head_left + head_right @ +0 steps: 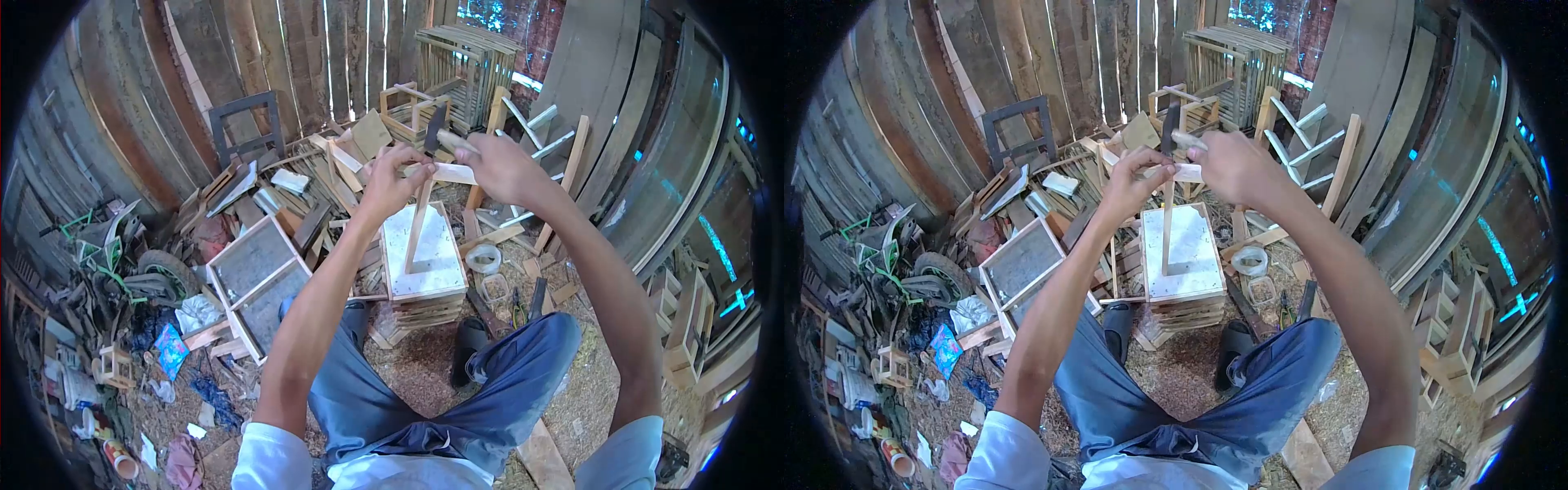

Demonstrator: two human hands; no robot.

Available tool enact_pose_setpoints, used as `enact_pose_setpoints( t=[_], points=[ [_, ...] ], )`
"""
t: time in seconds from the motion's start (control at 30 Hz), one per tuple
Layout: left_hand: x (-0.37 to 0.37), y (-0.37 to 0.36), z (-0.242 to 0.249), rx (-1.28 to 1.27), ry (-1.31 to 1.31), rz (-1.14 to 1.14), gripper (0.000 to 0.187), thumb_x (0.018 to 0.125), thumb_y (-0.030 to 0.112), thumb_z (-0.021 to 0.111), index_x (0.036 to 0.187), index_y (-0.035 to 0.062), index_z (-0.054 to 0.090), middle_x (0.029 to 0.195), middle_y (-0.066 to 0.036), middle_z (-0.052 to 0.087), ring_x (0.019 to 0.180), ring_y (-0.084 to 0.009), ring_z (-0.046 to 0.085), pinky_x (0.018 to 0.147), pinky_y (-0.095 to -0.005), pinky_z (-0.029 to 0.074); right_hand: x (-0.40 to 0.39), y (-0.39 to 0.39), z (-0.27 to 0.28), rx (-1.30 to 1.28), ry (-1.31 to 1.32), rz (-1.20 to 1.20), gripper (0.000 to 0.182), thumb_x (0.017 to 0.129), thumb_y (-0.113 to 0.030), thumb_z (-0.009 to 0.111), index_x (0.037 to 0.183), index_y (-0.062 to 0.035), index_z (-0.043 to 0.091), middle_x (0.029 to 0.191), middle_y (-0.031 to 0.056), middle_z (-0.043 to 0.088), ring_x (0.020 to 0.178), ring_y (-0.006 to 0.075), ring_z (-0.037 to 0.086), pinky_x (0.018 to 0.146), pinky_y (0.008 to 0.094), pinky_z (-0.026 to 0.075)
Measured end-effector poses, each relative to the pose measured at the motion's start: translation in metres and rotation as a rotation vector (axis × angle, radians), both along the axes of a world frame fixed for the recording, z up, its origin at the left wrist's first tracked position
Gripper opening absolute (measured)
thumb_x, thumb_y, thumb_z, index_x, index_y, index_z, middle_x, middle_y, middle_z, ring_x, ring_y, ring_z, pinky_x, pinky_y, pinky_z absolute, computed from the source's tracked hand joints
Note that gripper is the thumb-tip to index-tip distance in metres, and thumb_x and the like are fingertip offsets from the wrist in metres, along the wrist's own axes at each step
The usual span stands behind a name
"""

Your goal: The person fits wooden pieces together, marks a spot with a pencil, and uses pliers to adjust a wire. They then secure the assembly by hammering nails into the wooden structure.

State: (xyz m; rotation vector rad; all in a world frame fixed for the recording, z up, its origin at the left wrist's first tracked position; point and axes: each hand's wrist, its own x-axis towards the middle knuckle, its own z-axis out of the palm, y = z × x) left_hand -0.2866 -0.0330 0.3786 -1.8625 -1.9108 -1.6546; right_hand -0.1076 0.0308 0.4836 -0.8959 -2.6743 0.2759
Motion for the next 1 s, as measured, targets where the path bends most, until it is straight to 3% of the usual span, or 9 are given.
enact_pose_setpoints(
  t=[0.07,0.17,0.27,0.47,0.5,0.63,0.73,0.83,1.0],
  points=[
    [-0.001,0.002,-0.002,0.022,-0.030,-0.016,0.017,0.080,0.021,0.071,0.089,0.0064,0.069,0.089,-0.004,0.064,0.093,-0.0202,0.054,0.086,-0.0334,0.040,0.000,-0.008,0.011,-0.053,0.097,-0.073,0.038,0.097,-0.032,0.044,0.095,0.0052,0.053,0.085,0.0278,0.059,0.089,0.0440,0.057,0.078,0.0490,0.042],
    [-0.006,0.003,-0.005,-0.017,-0.050,-0.030,0.021,0.079,0.033,0.069,0.088,0.0136,0.070,0.090,0.000,0.062,0.097,-0.0225,0.050,0.093,-0.0433,0.027,0.002,0.006,-0.012,0.033,-0.010,0.025,0.037,0.096,-0.031,0.045,0.094,0.0056,0.053,0.085,0.0275,0.060,0.088,0.0436,0.057,0.079,0.0490,0.042],
    [-0.005,0.000,-0.004,0.007,-0.075,-0.024,0.020,0.078,0.031,0.070,0.087,0.0132,0.070,0.092,0.000,0.063,0.097,-0.0226,0.050,0.093,-0.0434,0.026,0.002,-0.004,0.002,-0.053,0.096,0.021,0.036,0.096,-0.030,0.045,0.093,0.0057,0.054,0.084,0.0269,0.060,0.085,0.0434,0.058,0.077,0.0491,0.043],
    [-0.014,0.001,-0.010,0.018,-0.104,-0.039,0.019,0.078,0.030,0.070,0.086,0.0128,0.069,0.095,0.000,0.064,0.098,-0.0228,0.051,0.093,-0.0434,0.027,-0.003,-0.003,0.002,-0.052,-0.003,0.019,0.035,0.096,-0.028,0.044,0.093,0.0047,0.054,0.083,0.0266,0.060,0.085,0.0425,0.059,0.075,0.0487,0.043],
    [-0.015,0.002,-0.008,0.022,-0.104,-0.054,0.019,0.078,0.030,0.070,0.086,0.0125,0.069,0.095,0.000,0.064,0.098,-0.0231,0.051,0.092,-0.0433,0.028,-0.003,-0.004,0.005,-0.058,0.105,0.008,0.035,0.096,-0.029,0.044,0.095,0.0043,0.054,0.083,0.0267,0.061,0.085,0.0420,0.059,0.076,0.0487,0.043],
    [-0.014,-0.005,-0.006,0.014,-0.111,-0.027,0.019,0.078,0.029,0.070,0.086,0.0114,0.068,0.095,0.000,0.065,0.098,-0.0233,0.052,0.091,-0.0430,0.030,-0.006,-0.001,-0.007,0.005,-0.075,0.094,0.037,0.097,-0.030,0.044,0.096,0.0053,0.055,0.088,0.0274,0.061,0.087,0.0425,0.059,0.076,0.0489,0.044],
    [-0.015,-0.006,-0.005,0.015,-0.098,-0.021,0.019,0.079,0.028,0.070,0.086,0.0108,0.068,0.094,-0.001,0.065,0.098,-0.0229,0.053,0.092,-0.0430,0.030,-0.007,-0.009,0.009,-0.069,0.077,0.009,0.036,0.096,-0.031,0.045,0.097,0.0042,0.055,0.090,0.0277,0.060,0.089,0.0425,0.059,0.077,0.0486,0.044],
    [-0.015,-0.007,-0.008,0.027,-0.136,-0.035,0.018,0.080,0.028,0.069,0.086,0.0108,0.068,0.094,-0.001,0.065,0.098,-0.0227,0.053,0.092,-0.0424,0.030,-0.011,0.002,-0.010,0.032,-0.184,0.120,0.035,0.097,-0.032,0.045,0.099,0.0017,0.055,0.089,0.0276,0.060,0.089,0.0418,0.059,0.077,0.0476,0.044],
    [-0.025,-0.009,-0.014,0.063,-0.116,-0.071,0.017,0.080,0.023,0.070,0.088,0.0083,0.068,0.092,-0.002,0.065,0.095,-0.0203,0.055,0.089,-0.0371,0.035,-0.008,0.006,-0.001,0.011,0.086,0.035,0.039,0.097,-0.035,0.043,0.096,0.0020,0.054,0.084,0.0254,0.059,0.082,0.0401,0.058,0.075,0.0463,0.044]
  ],
)
